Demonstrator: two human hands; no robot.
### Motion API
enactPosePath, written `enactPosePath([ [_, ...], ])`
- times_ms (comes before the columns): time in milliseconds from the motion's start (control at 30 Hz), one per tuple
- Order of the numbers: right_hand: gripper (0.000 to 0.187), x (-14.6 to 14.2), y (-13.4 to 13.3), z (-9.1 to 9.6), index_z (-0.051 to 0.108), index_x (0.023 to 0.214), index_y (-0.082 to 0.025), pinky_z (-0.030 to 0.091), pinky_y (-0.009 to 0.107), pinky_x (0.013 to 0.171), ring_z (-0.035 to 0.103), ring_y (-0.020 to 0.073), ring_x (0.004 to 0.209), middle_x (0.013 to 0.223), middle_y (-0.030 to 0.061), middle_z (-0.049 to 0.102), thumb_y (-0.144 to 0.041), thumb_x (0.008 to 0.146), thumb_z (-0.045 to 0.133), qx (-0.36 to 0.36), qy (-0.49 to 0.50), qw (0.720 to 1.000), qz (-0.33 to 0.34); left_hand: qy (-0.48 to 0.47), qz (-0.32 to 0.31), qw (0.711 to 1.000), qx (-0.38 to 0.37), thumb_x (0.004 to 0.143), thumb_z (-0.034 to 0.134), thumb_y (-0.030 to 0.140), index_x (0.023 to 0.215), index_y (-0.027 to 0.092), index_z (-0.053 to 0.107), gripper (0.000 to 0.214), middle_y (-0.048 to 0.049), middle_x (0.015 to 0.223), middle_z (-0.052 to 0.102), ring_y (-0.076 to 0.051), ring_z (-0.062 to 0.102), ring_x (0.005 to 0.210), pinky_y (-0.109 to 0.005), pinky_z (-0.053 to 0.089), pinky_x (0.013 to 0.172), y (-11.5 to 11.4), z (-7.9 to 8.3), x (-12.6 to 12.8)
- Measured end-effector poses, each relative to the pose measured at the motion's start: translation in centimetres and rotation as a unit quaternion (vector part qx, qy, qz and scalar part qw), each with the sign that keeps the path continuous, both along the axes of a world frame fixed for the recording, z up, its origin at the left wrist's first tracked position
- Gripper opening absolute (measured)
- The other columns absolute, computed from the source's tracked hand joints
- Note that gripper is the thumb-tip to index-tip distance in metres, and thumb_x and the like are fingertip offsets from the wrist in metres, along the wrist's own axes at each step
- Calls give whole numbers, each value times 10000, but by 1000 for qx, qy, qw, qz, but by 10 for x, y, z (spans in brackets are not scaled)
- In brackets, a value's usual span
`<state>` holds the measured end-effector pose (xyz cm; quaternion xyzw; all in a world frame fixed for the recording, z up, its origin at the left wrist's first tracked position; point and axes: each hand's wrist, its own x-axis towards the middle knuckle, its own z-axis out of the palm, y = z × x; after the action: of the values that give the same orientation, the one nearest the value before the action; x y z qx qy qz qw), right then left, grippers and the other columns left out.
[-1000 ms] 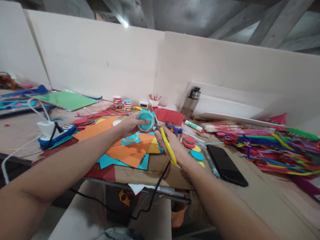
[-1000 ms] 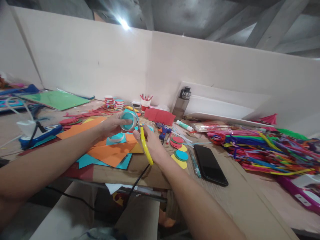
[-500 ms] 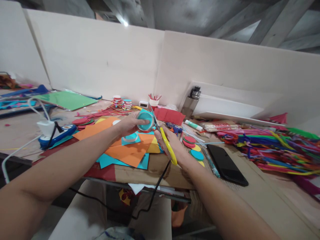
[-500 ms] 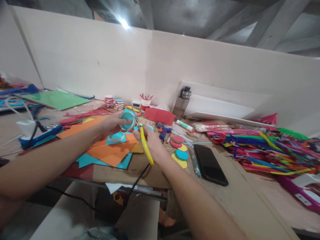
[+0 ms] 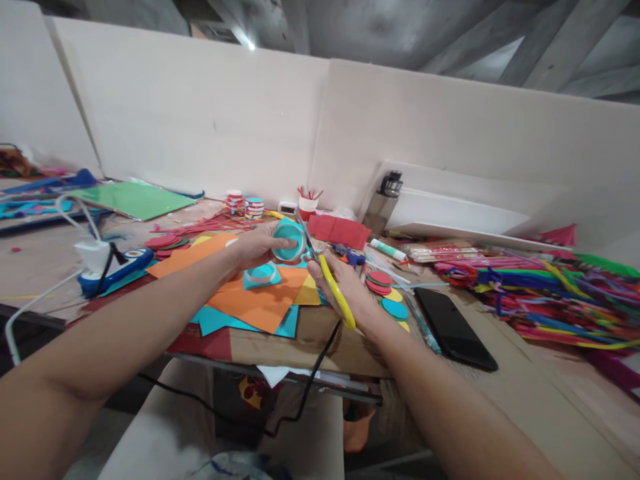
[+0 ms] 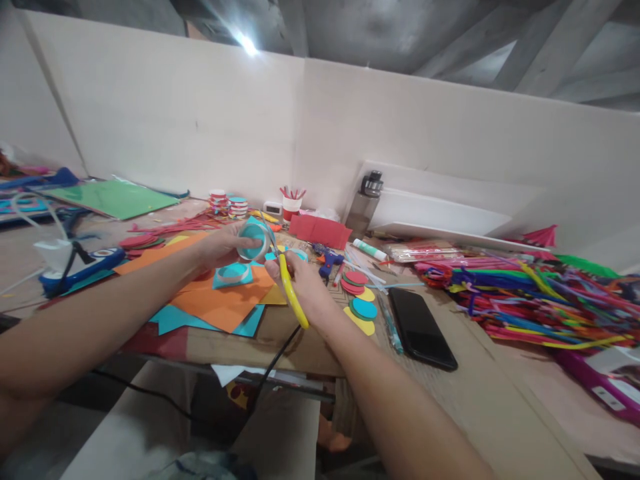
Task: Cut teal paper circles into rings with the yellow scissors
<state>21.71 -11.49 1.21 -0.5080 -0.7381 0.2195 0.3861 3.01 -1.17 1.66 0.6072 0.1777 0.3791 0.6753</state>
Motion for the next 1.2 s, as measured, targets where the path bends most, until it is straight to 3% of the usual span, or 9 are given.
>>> enactPosePath([
  [133, 448, 0, 2, -1, 477, 775, -218, 315, 257, 563, 410, 131, 636, 669, -25, 454, -651, 887, 469, 10, -15, 1000, -10, 17, -5, 999, -30, 609, 863, 284, 840, 118, 662, 348, -61, 735, 705, -175, 684, 648, -283, 570, 627, 0, -1, -1],
  [367, 452, -1, 3, -4, 452, 758, -223, 302, 266, 574, 385, 126, 616, 665, -33, 443, -654, 889, 466, 14, -8, 999, -27, -51, 66, 994, -72, 714, 802, 293, 864, 126, 665, 263, -47, 771, 706, -151, 666, 639, -281, 576, 638, 0, -9, 10],
  [600, 397, 1, 8, -9, 469, 792, -217, 299, 257, 584, 384, 131, 649, 675, -31, 439, -600, 889, 509, 33, -6, 999, -43, -150, 121, 969, -153, 686, 806, 205, 849, 145, 644, 238, 3, 732, 676, -115, 624, 599, -233, 539, 557, -9, -14, 25],
  [900, 415, -1, 6, -7, 472, 784, -209, 307, 251, 596, 395, 127, 661, 692, -29, 436, -608, 898, 465, 32, -16, 999, -34, -148, 118, 977, -98, 617, 854, 197, 727, 126, 624, 265, 36, 588, 594, -72, 536, 497, -184, 477, 492, -12, -9, 23],
  [1200, 434, -2, 5, -5, 477, 782, -207, 313, 249, 583, 400, 118, 640, 685, -33, 444, -628, 888, 482, 19, -11, 999, -30, -138, 113, 980, -82, 605, 871, 236, 718, 112, 639, 286, 14, 616, 619, -70, 552, 523, -170, 469, 514, -6, -11, 20],
])
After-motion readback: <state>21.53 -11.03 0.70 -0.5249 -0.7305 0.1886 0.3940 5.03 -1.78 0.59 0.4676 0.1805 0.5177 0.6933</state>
